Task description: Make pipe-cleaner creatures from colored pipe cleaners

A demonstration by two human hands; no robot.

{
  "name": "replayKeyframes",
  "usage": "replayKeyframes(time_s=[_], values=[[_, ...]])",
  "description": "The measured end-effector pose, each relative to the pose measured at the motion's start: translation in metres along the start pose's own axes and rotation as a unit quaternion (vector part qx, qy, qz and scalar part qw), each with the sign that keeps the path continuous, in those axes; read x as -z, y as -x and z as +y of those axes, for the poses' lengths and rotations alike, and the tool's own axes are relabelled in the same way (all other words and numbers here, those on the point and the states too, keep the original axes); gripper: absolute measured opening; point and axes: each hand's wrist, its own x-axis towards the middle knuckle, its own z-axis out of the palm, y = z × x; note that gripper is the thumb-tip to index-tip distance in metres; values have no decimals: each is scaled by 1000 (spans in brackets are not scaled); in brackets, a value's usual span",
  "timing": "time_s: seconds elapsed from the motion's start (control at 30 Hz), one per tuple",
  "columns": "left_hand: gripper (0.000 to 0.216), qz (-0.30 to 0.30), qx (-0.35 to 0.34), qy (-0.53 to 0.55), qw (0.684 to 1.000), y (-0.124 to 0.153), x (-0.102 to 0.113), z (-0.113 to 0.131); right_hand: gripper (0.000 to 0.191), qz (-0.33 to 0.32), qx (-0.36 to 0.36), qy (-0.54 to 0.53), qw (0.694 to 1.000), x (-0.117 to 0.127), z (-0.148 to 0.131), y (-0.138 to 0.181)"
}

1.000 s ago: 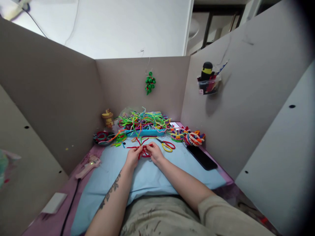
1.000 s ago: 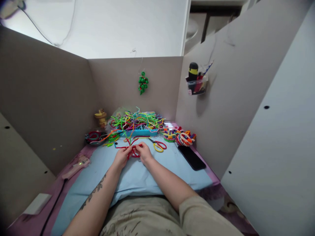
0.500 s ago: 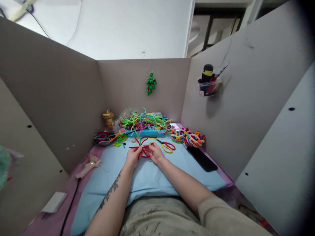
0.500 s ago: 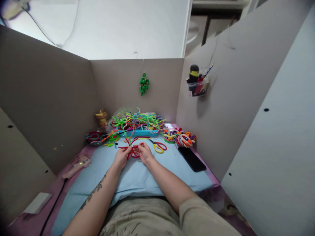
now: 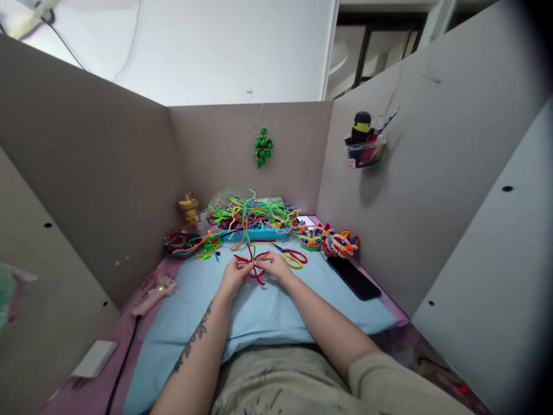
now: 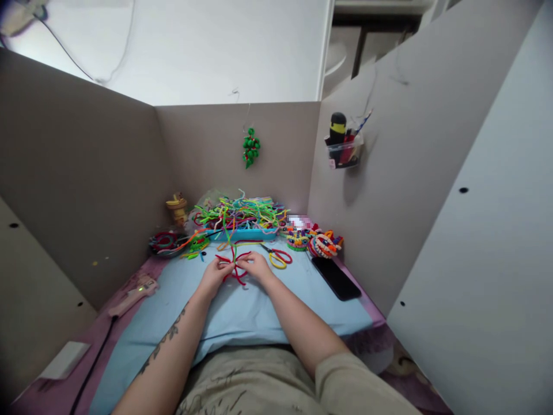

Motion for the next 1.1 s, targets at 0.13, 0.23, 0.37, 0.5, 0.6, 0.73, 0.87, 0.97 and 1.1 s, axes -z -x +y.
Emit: replayKeyframes(time_s=[0.13,0.23,0.37,0.5,0.6,0.73,0.87,0.97,1.1], values=[[34,-32,-26,-43,998,4,1,4,24,-86,-85,-38,992,-4,-4,5],[28,-65,-20,-56,996,6,1,5,27,-65,-146,-88,983,-3,-2,5],[28,-72,-19,-77,994,7,0,6,26,-62,-125,-118,983,-2,-3,6],[34,-11,-31,-74,997,7,-1,8,26,-67,-130,-115,983,-4,-6,8],[35,-8,-29,-56,998,5,1,8,26,-79,-128,-112,982,-7,-6,9],[35,0,-22,-28,999,3,3,4,24,-94,-129,-104,982,-11,-5,9],[34,3,4,30,1000,3,2,3,17,-93,-141,-82,982,-12,-5,8],[35,-1,14,65,998,4,1,4,16,-91,-144,-77,982,-12,-6,8],[36,10,35,91,995,2,2,2,17,-94,-144,-96,980,-12,-6,8]])
